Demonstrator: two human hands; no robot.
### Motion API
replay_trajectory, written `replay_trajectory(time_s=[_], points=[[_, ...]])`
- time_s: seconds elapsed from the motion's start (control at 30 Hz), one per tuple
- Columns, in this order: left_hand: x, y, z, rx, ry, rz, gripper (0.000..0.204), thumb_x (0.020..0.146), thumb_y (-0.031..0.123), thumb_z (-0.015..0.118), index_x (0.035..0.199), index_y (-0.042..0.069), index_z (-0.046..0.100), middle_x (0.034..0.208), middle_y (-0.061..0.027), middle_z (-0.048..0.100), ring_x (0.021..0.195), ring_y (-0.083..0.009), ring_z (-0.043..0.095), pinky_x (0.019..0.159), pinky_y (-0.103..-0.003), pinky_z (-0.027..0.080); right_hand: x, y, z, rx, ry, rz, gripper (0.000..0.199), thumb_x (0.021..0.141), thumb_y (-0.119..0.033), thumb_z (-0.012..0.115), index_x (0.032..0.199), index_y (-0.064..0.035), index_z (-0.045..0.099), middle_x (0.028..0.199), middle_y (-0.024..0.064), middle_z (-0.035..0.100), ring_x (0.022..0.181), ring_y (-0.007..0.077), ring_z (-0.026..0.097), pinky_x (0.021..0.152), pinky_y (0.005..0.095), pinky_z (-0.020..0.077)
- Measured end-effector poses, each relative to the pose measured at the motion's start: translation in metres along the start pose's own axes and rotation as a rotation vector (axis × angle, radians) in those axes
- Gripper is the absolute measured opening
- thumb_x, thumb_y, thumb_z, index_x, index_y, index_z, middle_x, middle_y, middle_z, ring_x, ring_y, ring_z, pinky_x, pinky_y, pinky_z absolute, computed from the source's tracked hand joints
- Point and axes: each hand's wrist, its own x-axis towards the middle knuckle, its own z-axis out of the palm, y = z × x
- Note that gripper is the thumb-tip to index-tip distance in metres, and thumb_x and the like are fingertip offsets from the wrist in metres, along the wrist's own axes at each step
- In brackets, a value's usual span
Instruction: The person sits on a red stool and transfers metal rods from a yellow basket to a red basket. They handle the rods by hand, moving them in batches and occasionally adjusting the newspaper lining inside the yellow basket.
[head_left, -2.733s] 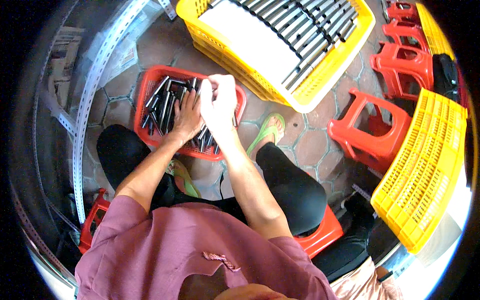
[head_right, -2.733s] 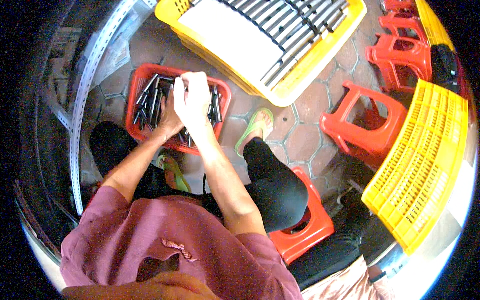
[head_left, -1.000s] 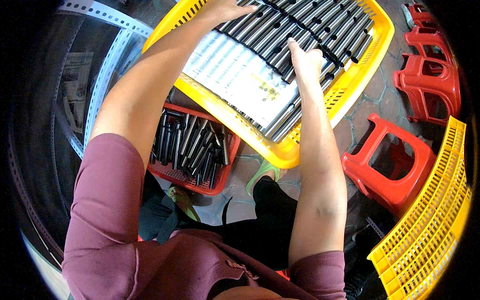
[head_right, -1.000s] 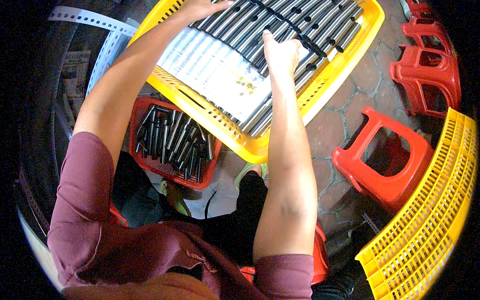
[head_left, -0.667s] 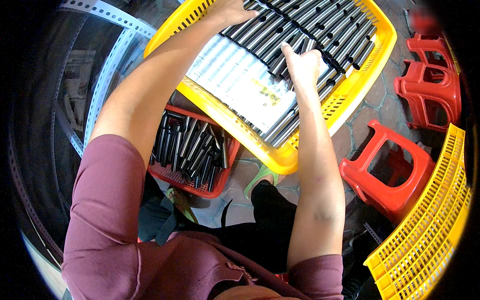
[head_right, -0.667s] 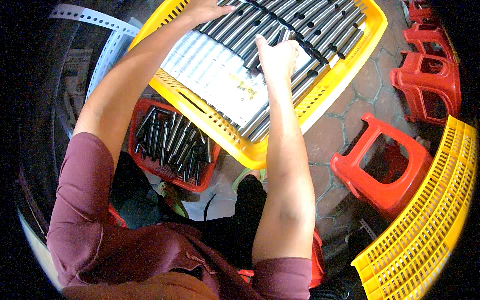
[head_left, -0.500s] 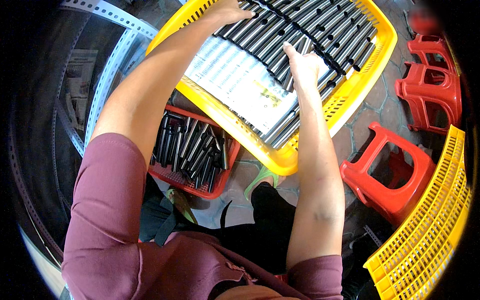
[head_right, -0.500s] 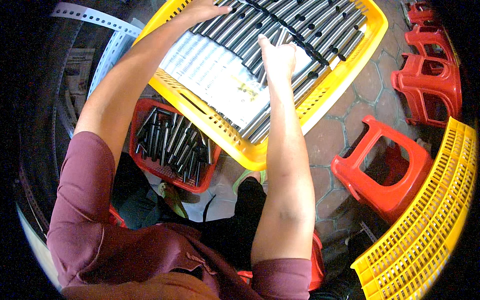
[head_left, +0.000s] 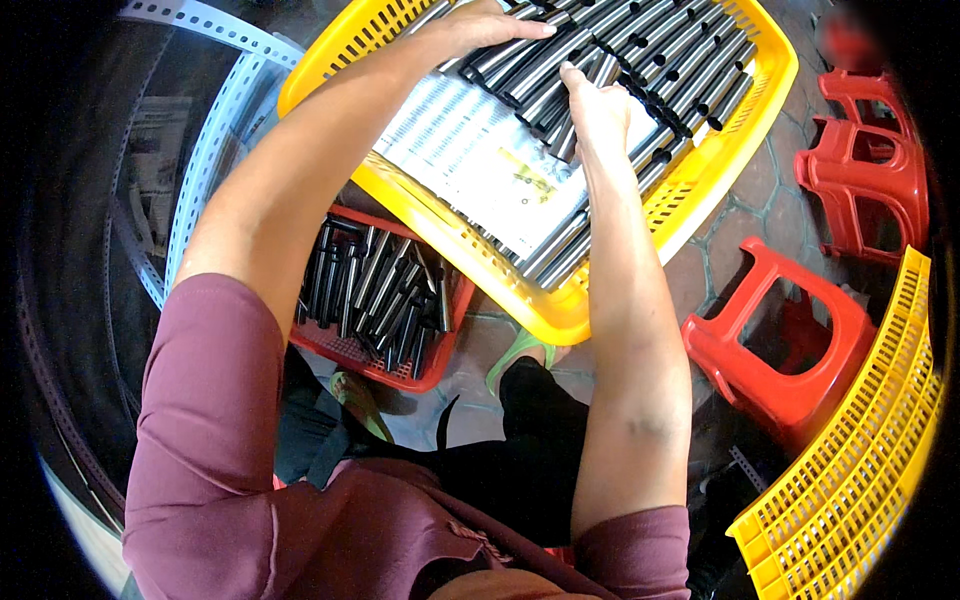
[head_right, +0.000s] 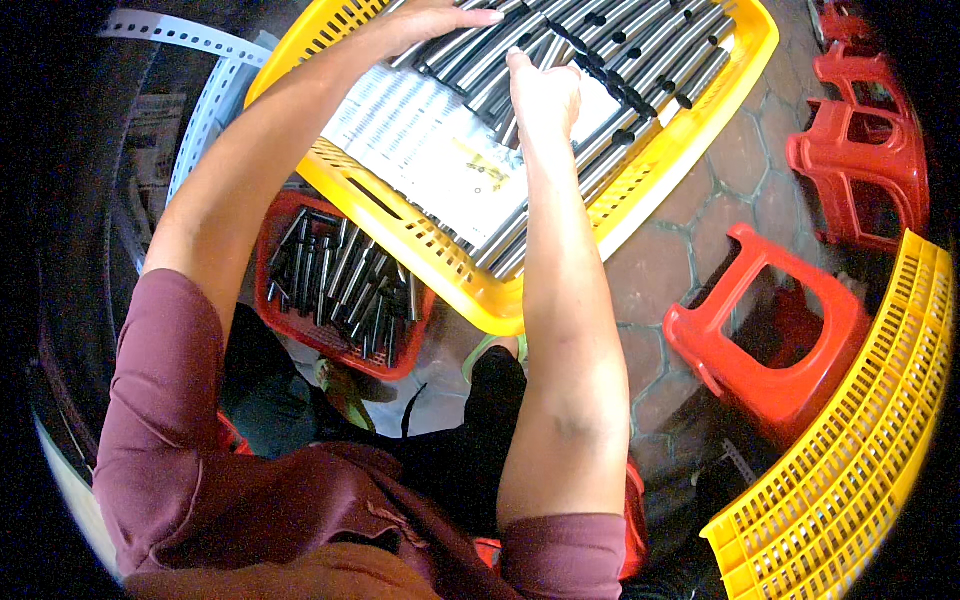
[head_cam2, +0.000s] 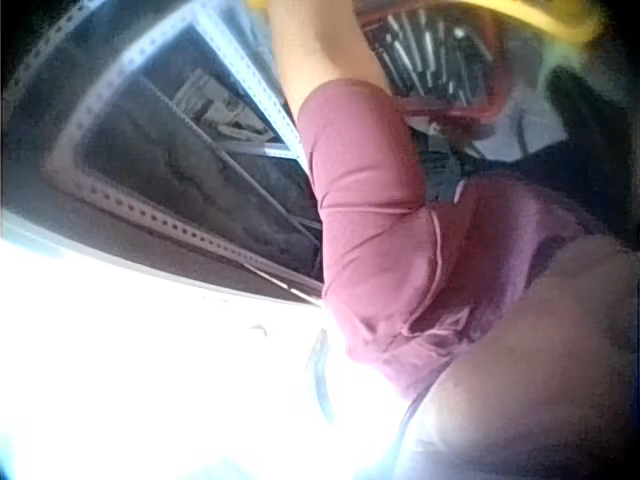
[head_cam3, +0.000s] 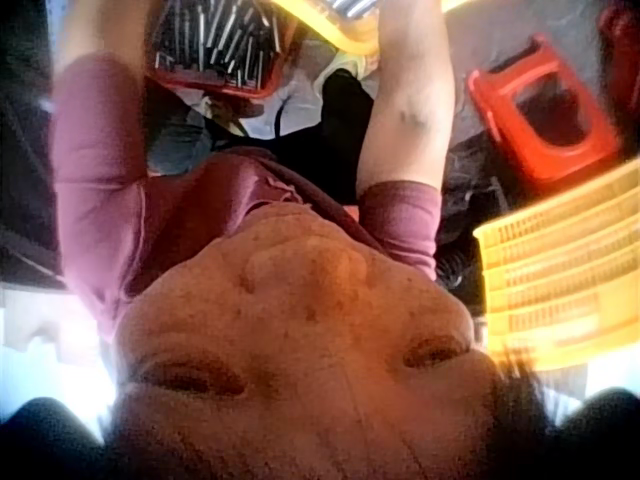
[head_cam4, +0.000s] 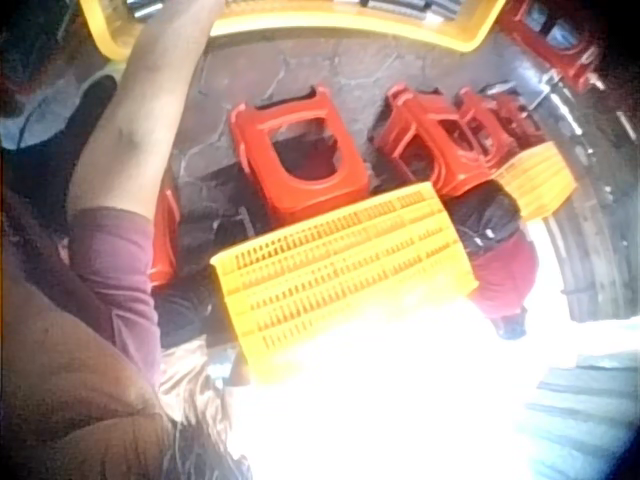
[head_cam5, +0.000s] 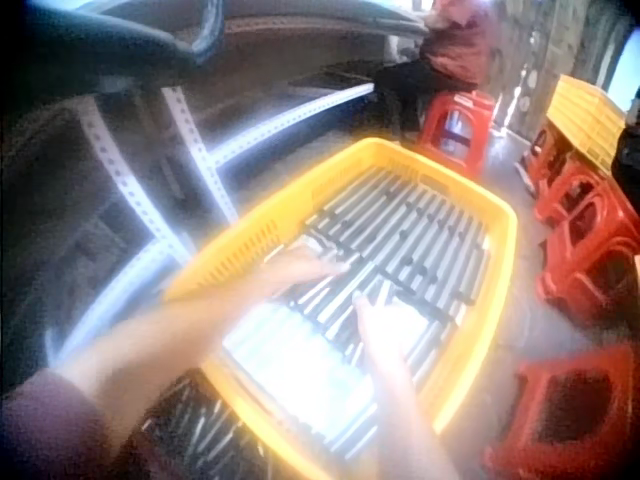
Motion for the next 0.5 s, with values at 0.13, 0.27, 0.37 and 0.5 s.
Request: replay_trajectory(time_s=[0.13,0.27,0.37,0.5], points=[[0.001,-0.011,0.004,-0.334,-0.270,0.133,0.063,0.082,0.050,0.069,0.122,0.002,0.065,0.130,-0.0166,0.059,0.121,-0.0249,0.053,0.101,-0.035,0.039,0.000,0.004,0.008,0.223,-0.072,-0.066,0.051,0.073,-0.036,0.078,0.094,0.0100,0.068,0.093,0.0236,0.070,0.088,0.0301,0.068,0.085,0.0381,0.0504],[0.010,-0.004,0.014,-0.275,-0.153,-0.191,0.061,0.083,0.047,0.070,0.125,0.003,0.063,0.134,-0.0126,0.057,0.126,-0.0231,0.049,0.105,-0.036,0.036,-0.004,-0.006,0.013,0.364,-0.133,-0.141,0.038,0.078,-0.023,0.077,0.099,0.0071,0.068,0.093,0.0148,0.070,0.083,0.0200,0.067,0.077,0.0335,0.0531],[0.005,-0.013,0.020,-0.475,-0.213,-0.208,0.049,0.086,0.039,0.069,0.121,0.005,0.064,0.131,-0.0113,0.059,0.123,-0.0219,0.051,0.103,-0.038,0.038,-0.004,-0.004,0.011,0.340,-0.158,-0.129,0.034,0.081,-0.015,0.074,0.107,0.0049,0.065,0.096,0.0121,0.070,0.082,0.0175,0.068,0.074,0.0322,0.0551],[-0.035,-0.027,0.016,-0.728,-0.208,0.111,0.040,0.088,0.022,0.067,0.123,0.004,0.060,0.118,-0.0119,0.065,0.106,-0.0221,0.063,0.094,-0.035,0.051,-0.001,-0.018,-0.010,0.533,-0.327,-0.007,0.034,0.083,-0.016,0.072,0.111,0.0022,0.064,0.099,0.0115,0.070,0.083,0.0196,0.068,0.074,0.0333,0.0566]])
